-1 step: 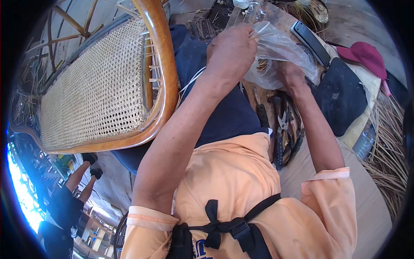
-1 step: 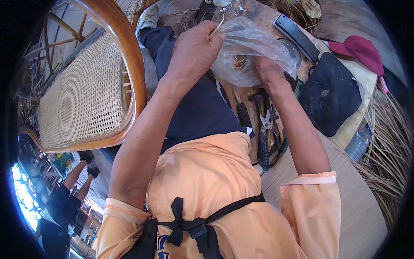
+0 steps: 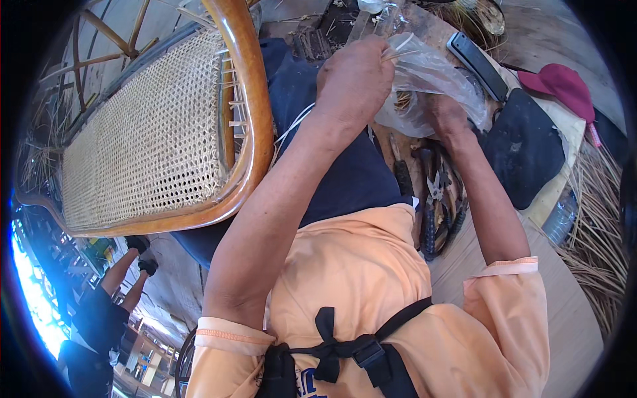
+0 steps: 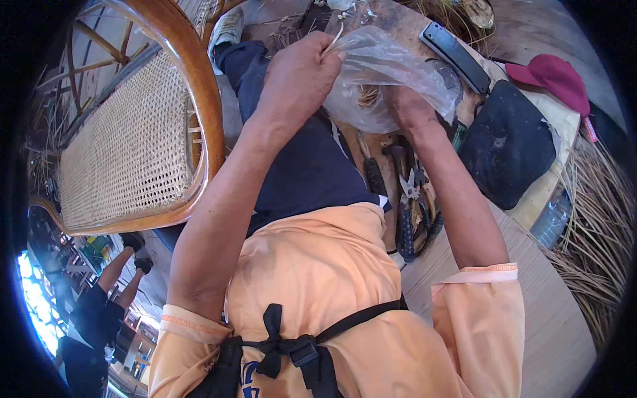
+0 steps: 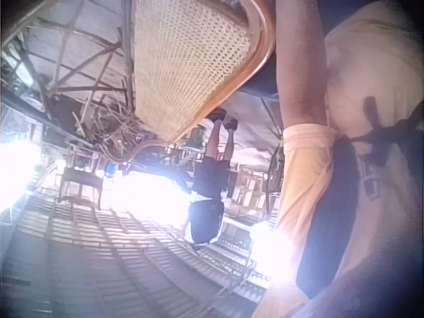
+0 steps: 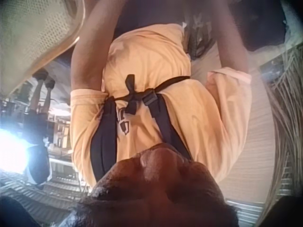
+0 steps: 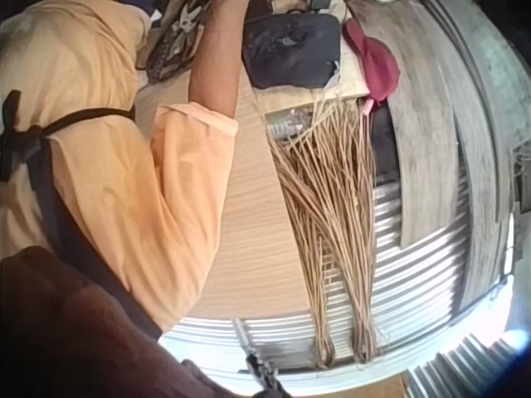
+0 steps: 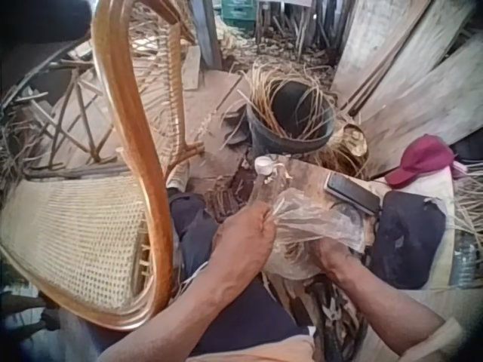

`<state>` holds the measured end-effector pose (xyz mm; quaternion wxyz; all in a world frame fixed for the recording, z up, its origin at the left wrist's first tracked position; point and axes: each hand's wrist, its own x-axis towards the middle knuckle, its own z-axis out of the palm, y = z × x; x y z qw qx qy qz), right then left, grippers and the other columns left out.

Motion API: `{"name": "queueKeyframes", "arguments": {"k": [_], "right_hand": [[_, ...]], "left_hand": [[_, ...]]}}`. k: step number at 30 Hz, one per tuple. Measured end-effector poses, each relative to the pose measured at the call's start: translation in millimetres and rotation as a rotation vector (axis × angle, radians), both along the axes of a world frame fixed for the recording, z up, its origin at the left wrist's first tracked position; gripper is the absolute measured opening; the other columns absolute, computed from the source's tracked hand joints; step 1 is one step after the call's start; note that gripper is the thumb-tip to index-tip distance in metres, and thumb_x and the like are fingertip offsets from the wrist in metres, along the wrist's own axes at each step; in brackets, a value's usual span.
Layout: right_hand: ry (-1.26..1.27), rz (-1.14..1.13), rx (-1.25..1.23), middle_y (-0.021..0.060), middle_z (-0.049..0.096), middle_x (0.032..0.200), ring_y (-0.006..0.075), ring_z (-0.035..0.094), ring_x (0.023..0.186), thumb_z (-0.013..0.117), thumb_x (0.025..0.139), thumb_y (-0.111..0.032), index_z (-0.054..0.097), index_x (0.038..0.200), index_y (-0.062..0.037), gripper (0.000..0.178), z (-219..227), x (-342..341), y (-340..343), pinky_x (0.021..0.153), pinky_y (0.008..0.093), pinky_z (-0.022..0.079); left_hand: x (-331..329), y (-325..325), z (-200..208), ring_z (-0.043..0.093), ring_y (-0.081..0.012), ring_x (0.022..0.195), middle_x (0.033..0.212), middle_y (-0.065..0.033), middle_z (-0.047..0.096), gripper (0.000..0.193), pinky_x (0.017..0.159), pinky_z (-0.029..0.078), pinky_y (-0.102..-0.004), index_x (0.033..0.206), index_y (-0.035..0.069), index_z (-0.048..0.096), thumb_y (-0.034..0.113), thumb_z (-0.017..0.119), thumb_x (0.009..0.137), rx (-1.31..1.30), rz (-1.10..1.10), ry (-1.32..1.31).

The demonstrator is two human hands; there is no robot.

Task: Weaving and repairing the seat and frame of a rattan chair.

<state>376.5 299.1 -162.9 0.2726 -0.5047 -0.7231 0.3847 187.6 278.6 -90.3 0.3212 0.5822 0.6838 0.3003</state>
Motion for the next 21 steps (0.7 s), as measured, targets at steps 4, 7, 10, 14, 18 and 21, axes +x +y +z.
{"name": "queueKeyframes", "arguments": {"k": [4,7,10,14,18,21], "right_hand": [[-0.111,0.060,0.077,0.0159,0.060,0.105,0.0357,0.054,0.097,0.054,0.084,-0.016,0.059,0.105,-0.0056,0.024,1.7,-2.0,-0.3,0.083,0.0414,0.042],[-0.385,0.109,0.179,0.0160,0.060,0.104,0.0353,0.054,0.097,0.052,0.085,-0.019,0.059,0.103,-0.0051,0.024,-4.8,-0.6,-4.8,0.083,0.0415,0.043],[-0.552,0.150,0.215,0.0171,0.059,0.103,0.0340,0.055,0.098,0.050,0.086,-0.020,0.058,0.102,-0.0044,0.024,-0.3,-5.9,-11.8,0.082,0.0397,0.043],[-0.532,0.265,0.012,0.0171,0.059,0.107,0.0317,0.056,0.098,0.049,0.089,-0.022,0.057,0.112,-0.0063,0.030,3.3,0.7,-6.6,0.083,0.0367,0.043],[-0.080,0.102,-0.456,0.0118,0.061,0.093,0.0229,0.057,0.082,0.054,0.088,-0.032,0.057,0.112,-0.0038,0.037,23.8,4.8,-5.6,0.076,0.0341,0.044],[-0.242,0.151,-0.574,0.0051,0.058,0.081,0.0166,0.051,0.073,0.055,0.088,-0.036,0.059,0.108,-0.0027,0.040,43.2,-3.2,2.3,0.072,0.0307,0.042]], "left_hand": [[-2.3,-1.2,-2.7,0.062,-0.0341,0.081,0.083,-0.0177,0.064,0.026,0.073,0.047,-0.0389,0.098,0.004,0.062,0.024,0.054,0.084,0.001,-0.001,0.009],[-0.2,-4.2,-0.9,0.062,-0.0339,0.081,0.083,-0.0177,0.064,0.026,0.073,0.047,-0.0389,0.098,0.004,0.062,0.024,0.054,0.084,-0.024,-0.002,-0.009],[-1.1,-4.0,-0.6,0.063,-0.0336,0.081,0.083,-0.0176,0.064,0.025,0.073,0.048,-0.0389,0.098,0.004,0.062,0.024,0.053,0.084,-0.044,-0.003,-0.010],[-1.6,-3.6,-0.4,0.063,-0.0334,0.081,0.083,-0.0176,0.064,0.026,0.073,0.048,-0.0387,0.099,0.005,0.061,0.024,0.053,0.084,-0.042,-0.005,0.035],[-1.6,-2.6,0.3,0.063,-0.0328,0.081,0.083,-0.0173,0.064,0.027,0.074,0.047,-0.0385,0.100,0.004,0.061,0.025,0.053,0.085,-0.028,-0.012,0.026],[-2.9,-3.0,0.0,0.063,-0.0324,0.081,0.083,-0.0169,0.065,0.027,0.074,0.047,-0.0385,0.100,0.004,0.061,0.025,0.053,0.085,-0.028,-0.011,0.032]]}}
